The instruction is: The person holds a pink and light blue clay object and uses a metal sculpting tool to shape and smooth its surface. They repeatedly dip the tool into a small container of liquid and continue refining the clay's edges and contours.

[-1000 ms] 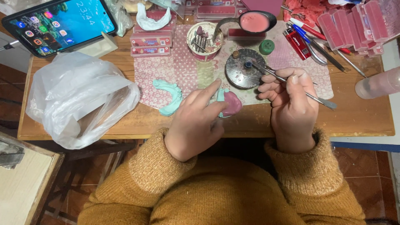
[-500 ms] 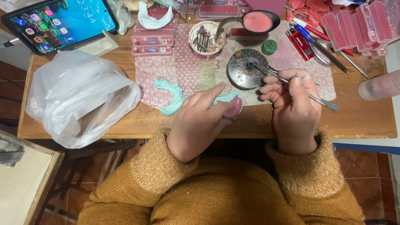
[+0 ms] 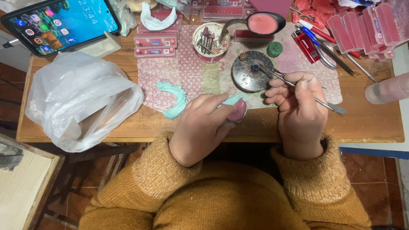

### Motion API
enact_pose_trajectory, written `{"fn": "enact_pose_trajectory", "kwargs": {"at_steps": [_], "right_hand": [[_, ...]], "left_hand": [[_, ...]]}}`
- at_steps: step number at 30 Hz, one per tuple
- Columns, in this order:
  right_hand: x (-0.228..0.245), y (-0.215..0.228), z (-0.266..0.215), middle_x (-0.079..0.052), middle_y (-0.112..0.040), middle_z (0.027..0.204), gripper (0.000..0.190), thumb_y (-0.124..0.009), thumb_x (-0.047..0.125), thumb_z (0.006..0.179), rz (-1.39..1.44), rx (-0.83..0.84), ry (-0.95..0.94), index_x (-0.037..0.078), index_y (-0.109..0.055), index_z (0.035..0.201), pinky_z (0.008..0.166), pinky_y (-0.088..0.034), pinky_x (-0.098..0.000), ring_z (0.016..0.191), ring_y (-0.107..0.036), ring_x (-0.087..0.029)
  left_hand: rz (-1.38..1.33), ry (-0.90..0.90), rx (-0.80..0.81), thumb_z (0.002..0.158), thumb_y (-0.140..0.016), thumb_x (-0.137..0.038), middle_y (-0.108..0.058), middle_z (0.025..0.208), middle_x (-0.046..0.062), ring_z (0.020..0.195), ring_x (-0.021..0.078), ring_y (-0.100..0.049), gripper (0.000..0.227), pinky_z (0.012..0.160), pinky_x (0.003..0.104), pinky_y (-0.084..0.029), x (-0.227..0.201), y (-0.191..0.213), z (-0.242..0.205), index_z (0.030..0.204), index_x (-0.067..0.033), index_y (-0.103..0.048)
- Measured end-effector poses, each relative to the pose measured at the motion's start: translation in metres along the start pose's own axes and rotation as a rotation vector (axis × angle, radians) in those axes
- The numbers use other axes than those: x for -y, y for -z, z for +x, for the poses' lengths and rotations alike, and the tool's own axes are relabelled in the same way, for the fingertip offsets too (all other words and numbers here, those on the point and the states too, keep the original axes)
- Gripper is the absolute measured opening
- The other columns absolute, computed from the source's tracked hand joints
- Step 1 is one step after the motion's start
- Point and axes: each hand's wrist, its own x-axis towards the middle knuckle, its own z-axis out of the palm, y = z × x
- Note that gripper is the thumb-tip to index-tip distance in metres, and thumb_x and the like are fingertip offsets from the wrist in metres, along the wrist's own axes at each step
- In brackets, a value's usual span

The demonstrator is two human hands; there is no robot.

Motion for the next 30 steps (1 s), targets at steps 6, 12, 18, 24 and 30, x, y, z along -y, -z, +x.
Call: {"fn": "enact_pose_trajectory", "kwargs": {"at_steps": [6, 12, 18, 24, 30], "right_hand": [[-0.0002, -0.001, -0.0005, -0.021, -0.067, 0.109, 0.028, -0.042, 0.022, 0.117, -0.008, -0.01, 0.003, -0.002, -0.052, 0.123, 0.086, -0.059, -0.0337, 0.091, -0.067, -0.023], [0.0004, -0.0007, -0.0006, -0.021, -0.067, 0.109, 0.028, -0.042, 0.022, 0.117, -0.004, -0.007, 0.004, -0.003, -0.052, 0.123, 0.086, -0.058, -0.034, 0.091, -0.067, -0.023], [0.0007, -0.0004, -0.0009, -0.022, -0.067, 0.111, 0.028, -0.043, 0.023, 0.117, 0.004, 0.006, 0.008, -0.002, -0.052, 0.124, 0.087, -0.059, -0.0346, 0.093, -0.067, -0.023], [-0.0013, 0.0019, -0.0002, -0.022, -0.067, 0.111, 0.027, -0.043, 0.023, 0.117, 0.019, 0.016, 0.011, -0.002, -0.051, 0.124, 0.087, -0.059, -0.0346, 0.093, -0.067, -0.024], [0.0006, -0.0002, -0.0007, -0.022, -0.067, 0.11, 0.027, -0.041, 0.022, 0.117, 0.004, -0.003, 0.003, -0.002, -0.052, 0.124, 0.086, -0.059, -0.0342, 0.092, -0.068, -0.024]], "left_hand": [[0.0, -0.004, -0.001, 0.082, -0.079, -0.012, -0.067, 0.125, 0.011, 0.117, 0.0332, -0.062, 0.037, 0.099, 0.043, -0.051, 0.0011, -0.0006, -0.0006, 0.117, -0.0105, -0.068], [-0.008, -0.001, -0.002, 0.082, -0.079, -0.012, -0.067, 0.126, 0.012, 0.116, 0.0335, -0.062, 0.038, 0.099, 0.044, -0.05, 0.0011, -0.0006, -0.0003, 0.118, -0.0108, -0.069], [-0.01, 0.006, 0.007, 0.081, -0.079, -0.013, -0.067, 0.129, 0.013, 0.117, 0.0341, -0.062, 0.038, 0.1, 0.044, -0.05, 0.0019, -0.0011, -0.0009, 0.118, -0.0104, -0.068], [-0.003, -0.002, 0.01, 0.081, -0.079, -0.012, -0.067, 0.128, 0.014, 0.117, 0.0345, -0.062, 0.039, 0.099, 0.044, -0.05, 0.0012, -0.0001, -0.0004, 0.119, -0.0105, -0.068], [-0.009, -0.003, 0.002, 0.083, -0.079, -0.012, -0.067, 0.129, 0.013, 0.118, 0.0336, -0.062, 0.038, 0.1, 0.043, -0.051, 0.0015, -0.0003, -0.0005, 0.119, -0.0106, -0.068]]}}
